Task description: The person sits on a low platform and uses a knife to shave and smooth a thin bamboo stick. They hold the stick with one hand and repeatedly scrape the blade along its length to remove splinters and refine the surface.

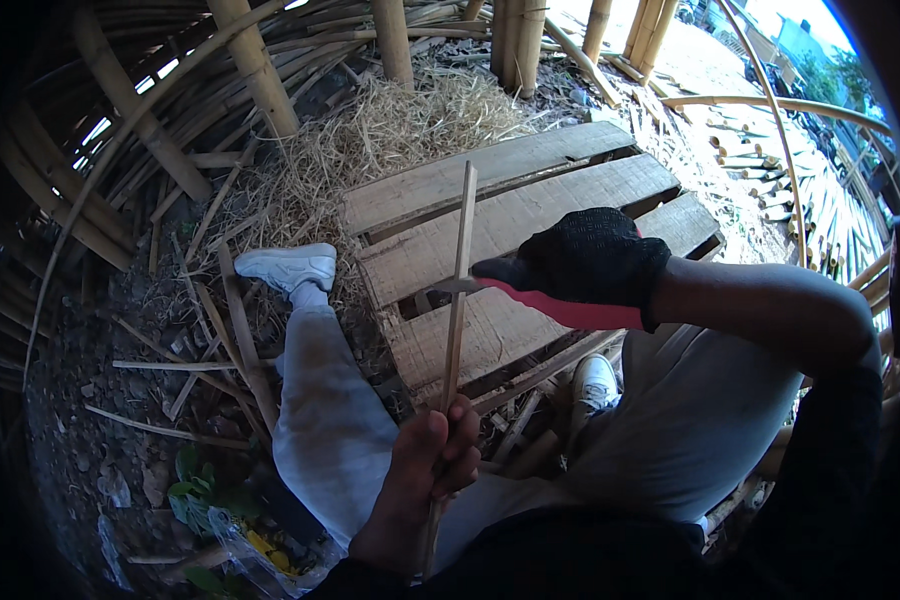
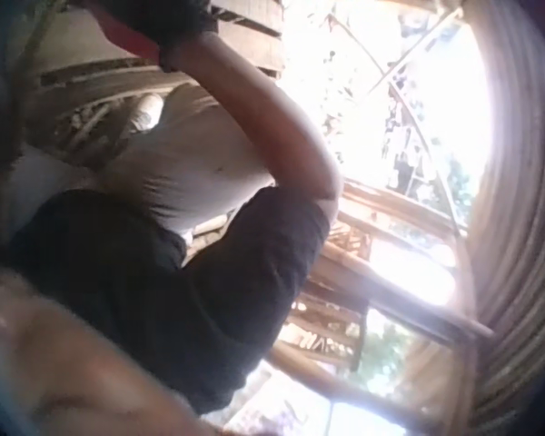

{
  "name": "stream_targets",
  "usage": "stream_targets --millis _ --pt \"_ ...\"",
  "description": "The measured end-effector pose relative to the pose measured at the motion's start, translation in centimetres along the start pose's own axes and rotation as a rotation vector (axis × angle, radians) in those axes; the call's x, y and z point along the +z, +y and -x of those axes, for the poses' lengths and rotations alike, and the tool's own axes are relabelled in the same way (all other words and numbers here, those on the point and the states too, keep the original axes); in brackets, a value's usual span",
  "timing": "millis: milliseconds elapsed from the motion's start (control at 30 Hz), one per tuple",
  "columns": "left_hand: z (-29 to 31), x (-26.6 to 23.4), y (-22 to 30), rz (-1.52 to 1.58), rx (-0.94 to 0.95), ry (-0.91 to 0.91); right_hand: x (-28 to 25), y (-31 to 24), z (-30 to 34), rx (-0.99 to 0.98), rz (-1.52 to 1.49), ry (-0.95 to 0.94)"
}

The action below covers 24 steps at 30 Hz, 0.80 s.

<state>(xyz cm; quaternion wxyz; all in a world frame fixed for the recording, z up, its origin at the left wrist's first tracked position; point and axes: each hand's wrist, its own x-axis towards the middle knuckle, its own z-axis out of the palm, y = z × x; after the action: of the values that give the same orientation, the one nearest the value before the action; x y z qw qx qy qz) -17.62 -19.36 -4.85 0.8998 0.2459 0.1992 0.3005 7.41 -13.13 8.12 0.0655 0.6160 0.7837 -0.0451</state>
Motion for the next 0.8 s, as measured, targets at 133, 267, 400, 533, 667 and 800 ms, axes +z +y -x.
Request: stream_targets --millis 133,267,400,533,667,800 --pt "0.5 0.4 -0.1 -0.005 -0.02 0.045 1.5 -0.5 0.0 -0.014 0.01 0.149" --pt "0.7 0.4 0.0 -0.057 -0.151 0.015 2.4 -2.0 2.0 -0.202 0.076 0.285" --pt "0.9 1.0 -0.3 -0.214 -0.093 0.062 2.7 -3.1 1.8 -0.16 0.098 0.13" --pt "1.1 1.7 0.4 -0.249 -0.074 0.097 2.3 -2.5 0.2 -0.015 -0.002 0.028" --pt "1.4 1.5 1.1 -0.225 -0.058 0.219 1.2 -2.4 -2.7 0.084 -0.025 -0.126" --pt "1.2 1.5 0.9 -0.228 -0.053 0.181 2.6 -2.7 -0.5 0.075 -0.02 0.06"
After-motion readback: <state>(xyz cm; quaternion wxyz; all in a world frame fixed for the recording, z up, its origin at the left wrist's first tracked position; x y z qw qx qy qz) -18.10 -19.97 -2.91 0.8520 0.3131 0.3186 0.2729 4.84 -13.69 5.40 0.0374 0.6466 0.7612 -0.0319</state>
